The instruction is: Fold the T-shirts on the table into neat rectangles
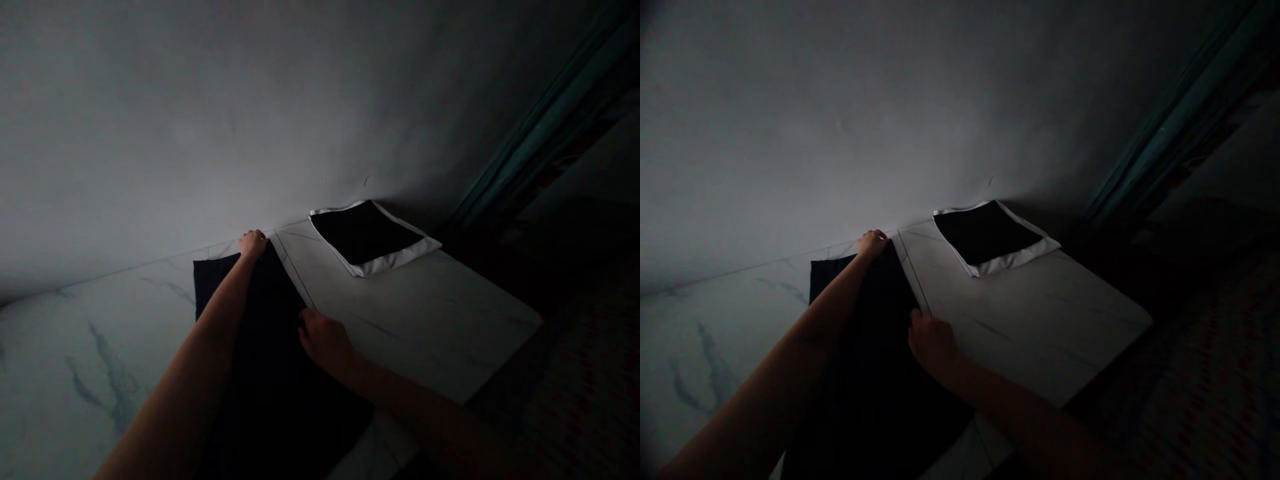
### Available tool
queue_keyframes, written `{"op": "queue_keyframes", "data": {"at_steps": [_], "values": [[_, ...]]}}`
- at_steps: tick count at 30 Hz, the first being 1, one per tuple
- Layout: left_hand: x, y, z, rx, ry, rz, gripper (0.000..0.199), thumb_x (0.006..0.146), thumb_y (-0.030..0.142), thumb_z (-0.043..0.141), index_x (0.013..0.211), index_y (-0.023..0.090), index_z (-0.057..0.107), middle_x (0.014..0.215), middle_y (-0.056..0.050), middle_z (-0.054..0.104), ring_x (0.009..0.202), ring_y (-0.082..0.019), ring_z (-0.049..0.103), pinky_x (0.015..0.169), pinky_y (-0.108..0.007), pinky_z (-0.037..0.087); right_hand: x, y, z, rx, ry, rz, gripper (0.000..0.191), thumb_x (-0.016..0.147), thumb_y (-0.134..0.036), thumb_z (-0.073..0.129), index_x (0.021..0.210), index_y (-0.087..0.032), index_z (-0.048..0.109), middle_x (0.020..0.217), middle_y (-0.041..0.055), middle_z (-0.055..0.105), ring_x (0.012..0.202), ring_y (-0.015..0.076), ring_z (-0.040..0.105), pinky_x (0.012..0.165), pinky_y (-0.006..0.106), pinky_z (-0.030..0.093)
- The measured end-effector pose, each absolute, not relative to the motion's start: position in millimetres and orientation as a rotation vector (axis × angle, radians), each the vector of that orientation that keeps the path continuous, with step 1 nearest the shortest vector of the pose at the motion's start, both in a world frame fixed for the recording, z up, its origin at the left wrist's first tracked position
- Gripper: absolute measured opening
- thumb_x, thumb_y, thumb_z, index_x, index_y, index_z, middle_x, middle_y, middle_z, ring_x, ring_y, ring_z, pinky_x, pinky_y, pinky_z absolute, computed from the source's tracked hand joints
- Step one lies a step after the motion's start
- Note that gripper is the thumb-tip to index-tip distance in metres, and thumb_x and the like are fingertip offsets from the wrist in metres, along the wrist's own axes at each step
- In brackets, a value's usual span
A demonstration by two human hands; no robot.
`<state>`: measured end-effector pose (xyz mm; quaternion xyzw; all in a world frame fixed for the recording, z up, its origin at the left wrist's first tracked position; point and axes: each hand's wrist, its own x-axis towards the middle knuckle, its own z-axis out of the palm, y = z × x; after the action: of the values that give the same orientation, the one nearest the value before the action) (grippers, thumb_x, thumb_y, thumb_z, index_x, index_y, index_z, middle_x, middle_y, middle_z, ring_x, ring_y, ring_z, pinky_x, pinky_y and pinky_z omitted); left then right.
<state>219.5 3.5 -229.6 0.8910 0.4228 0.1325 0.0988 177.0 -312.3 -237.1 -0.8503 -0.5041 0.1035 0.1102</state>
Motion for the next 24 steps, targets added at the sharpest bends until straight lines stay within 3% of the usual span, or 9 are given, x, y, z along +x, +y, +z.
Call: {"op": "queue_keyframes", "data": {"at_steps": [5,10,12,15,18,24], "values": [[232,9,-235,2.648,1.272,0.334,0.015,0.088,0.023,0.061,0.096,0.018,0.072,0.115,-0.018,0.070,0.108,-0.033,0.064,0.089,-0.041,0.050,177,-313,-236,-2.495,-1.444,0.354,0.018,0.097,-0.018,0.050,0.112,-0.018,0.060,0.104,0.0103,0.071,0.089,0.0205,0.071,0.070,0.028,0.051],[224,-13,-229,2.710,1.219,0.431,0.023,0.091,0.022,0.054,0.111,0.018,0.065,0.120,-0.018,0.066,0.116,-0.032,0.059,0.098,-0.045,0.045,179,-315,-235,-2.470,-1.463,0.400,0.020,0.096,-0.015,0.049,0.113,-0.017,0.059,0.108,0.0101,0.070,0.092,0.0199,0.070,0.072,0.028,0.051],[204,-33,-224,2.789,0.959,0.451,0.022,0.091,0.022,0.052,0.109,0.018,0.065,0.117,-0.015,0.066,0.113,-0.029,0.058,0.098,-0.043,0.045,180,-316,-235,-2.458,-1.489,0.384,0.022,0.095,-0.012,0.048,0.113,-0.017,0.059,0.110,0.0104,0.070,0.095,0.0195,0.070,0.074,0.027,0.051],[158,-68,-217,2.836,0.287,0.188,0.018,0.089,0.026,0.054,0.101,0.020,0.066,0.107,-0.010,0.066,0.104,-0.025,0.060,0.095,-0.037,0.046,180,-317,-235,-2.487,-1.502,0.328,0.023,0.094,-0.009,0.047,0.112,-0.016,0.060,0.107,0.0115,0.071,0.096,0.0214,0.070,0.073,0.028,0.051],[115,-103,-216,2.887,-0.046,-0.028,0.028,0.084,0.024,0.060,0.111,0.023,0.065,0.117,-0.009,0.065,0.113,-0.026,0.058,0.102,-0.038,0.042,179,-315,-231,-2.532,-1.497,0.282,0.023,0.095,-0.010,0.046,0.112,-0.016,0.060,0.103,0.0122,0.072,0.093,0.0224,0.071,0.072,0.028,0.051],[108,-131,-225,3.199,0.181,0.085,0.033,0.092,0.015,0.048,0.120,0.023,0.062,0.128,-0.013,0.061,0.116,-0.029,0.056,0.097,-0.041,0.042,167,-328,-218,-2.503,-1.492,0.241,0.019,0.101,-0.019,0.046,0.116,-0.017,0.058,0.106,0.0127,0.073,0.095,0.0229,0.071,0.074,0.030,0.051]]}}
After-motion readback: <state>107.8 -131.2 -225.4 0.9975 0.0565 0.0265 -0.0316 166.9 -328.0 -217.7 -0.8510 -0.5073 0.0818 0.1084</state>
